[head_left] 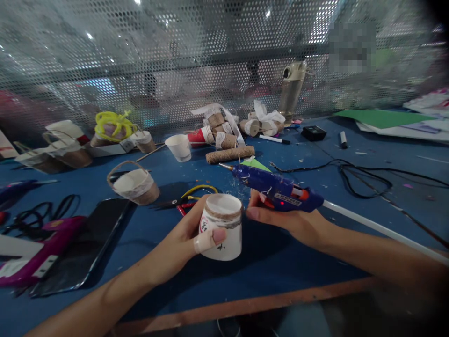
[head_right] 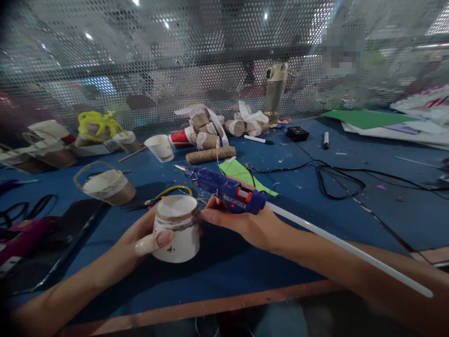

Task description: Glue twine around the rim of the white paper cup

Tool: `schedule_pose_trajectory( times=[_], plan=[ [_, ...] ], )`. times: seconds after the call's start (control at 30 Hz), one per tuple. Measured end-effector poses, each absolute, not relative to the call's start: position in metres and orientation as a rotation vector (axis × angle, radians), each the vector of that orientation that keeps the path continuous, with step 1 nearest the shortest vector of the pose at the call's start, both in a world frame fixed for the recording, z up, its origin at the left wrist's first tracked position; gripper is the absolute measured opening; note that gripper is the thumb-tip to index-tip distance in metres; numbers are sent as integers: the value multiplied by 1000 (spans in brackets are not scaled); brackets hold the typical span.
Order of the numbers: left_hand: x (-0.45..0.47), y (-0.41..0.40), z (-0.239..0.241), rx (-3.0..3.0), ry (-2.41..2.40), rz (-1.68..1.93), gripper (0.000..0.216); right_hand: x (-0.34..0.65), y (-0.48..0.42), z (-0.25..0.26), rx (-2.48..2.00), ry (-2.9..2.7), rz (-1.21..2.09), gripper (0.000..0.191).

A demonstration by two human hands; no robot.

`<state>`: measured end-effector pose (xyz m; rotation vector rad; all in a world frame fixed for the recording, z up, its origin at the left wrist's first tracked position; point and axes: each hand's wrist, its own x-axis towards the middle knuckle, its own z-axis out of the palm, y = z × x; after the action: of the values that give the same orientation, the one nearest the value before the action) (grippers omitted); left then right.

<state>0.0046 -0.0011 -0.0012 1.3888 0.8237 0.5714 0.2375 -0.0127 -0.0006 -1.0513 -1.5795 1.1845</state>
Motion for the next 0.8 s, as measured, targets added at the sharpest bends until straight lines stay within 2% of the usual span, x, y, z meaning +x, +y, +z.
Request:
schedule_pose_trajectory(
  times=[0.47, 0.8],
  plan=[
    [1, 3, -18, 1381, 857, 725, 41, 246, -12, -5, -969, -1675, 1168, 20],
    [4, 0, -6, 1367, 833, 628, 44, 242, -11, 0, -1051, -1651, 1159, 18]
  ],
)
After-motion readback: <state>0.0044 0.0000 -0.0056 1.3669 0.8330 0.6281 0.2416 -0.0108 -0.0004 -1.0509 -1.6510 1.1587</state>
